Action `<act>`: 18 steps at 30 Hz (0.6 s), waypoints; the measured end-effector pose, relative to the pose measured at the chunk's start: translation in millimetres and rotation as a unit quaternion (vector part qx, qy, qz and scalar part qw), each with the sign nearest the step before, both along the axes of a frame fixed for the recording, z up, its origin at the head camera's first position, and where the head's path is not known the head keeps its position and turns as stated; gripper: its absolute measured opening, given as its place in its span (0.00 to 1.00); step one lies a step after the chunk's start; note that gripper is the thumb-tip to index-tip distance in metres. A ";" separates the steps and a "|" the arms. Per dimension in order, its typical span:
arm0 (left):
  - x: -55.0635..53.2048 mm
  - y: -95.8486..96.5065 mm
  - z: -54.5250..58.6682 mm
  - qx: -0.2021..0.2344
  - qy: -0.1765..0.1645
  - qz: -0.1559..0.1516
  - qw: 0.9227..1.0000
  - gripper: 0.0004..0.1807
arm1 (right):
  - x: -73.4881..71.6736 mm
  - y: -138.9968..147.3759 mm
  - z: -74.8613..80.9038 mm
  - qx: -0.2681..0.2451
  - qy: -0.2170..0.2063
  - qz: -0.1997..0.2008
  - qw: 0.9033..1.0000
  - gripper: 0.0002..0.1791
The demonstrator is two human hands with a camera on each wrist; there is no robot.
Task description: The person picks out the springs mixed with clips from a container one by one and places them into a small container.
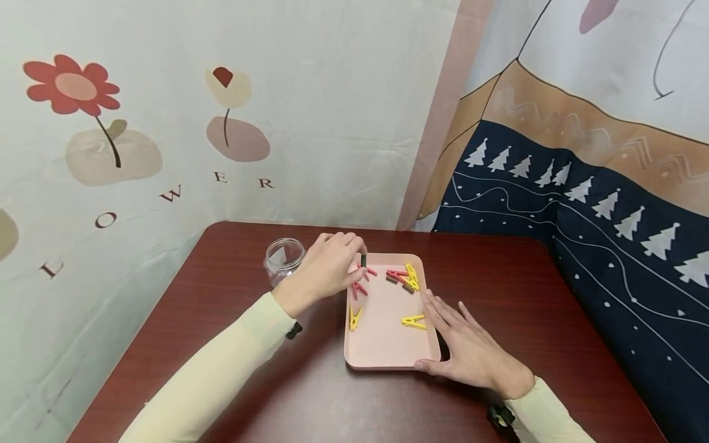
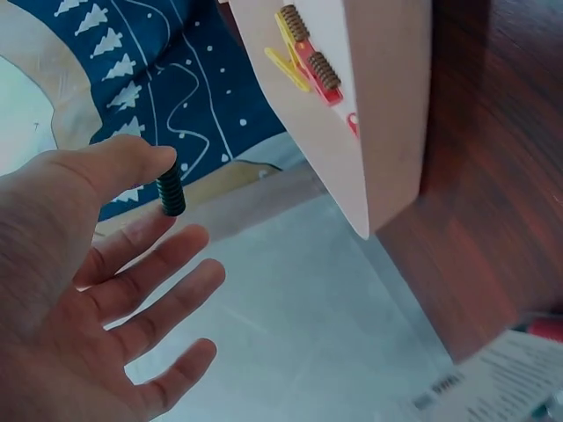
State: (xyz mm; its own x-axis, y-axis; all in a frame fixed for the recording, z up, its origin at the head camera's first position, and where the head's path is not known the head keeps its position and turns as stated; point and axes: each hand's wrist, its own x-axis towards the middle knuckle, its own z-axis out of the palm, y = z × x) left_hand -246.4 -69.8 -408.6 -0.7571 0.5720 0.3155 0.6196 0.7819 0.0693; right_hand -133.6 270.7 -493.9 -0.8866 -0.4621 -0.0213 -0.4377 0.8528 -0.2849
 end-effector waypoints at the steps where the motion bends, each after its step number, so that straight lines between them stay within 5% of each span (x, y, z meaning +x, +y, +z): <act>1: 0.5 -3.3 -0.3 0.005 0.005 0.002 1.000 0.15 | -0.2 -0.1 -0.1 -0.001 -0.001 0.000 1.000 0.71; 18: 7.2 -53.5 -1.2 0.070 0.028 0.045 0.996 0.19 | -1.1 -1.6 -0.4 0.004 -0.011 -0.006 1.000 0.72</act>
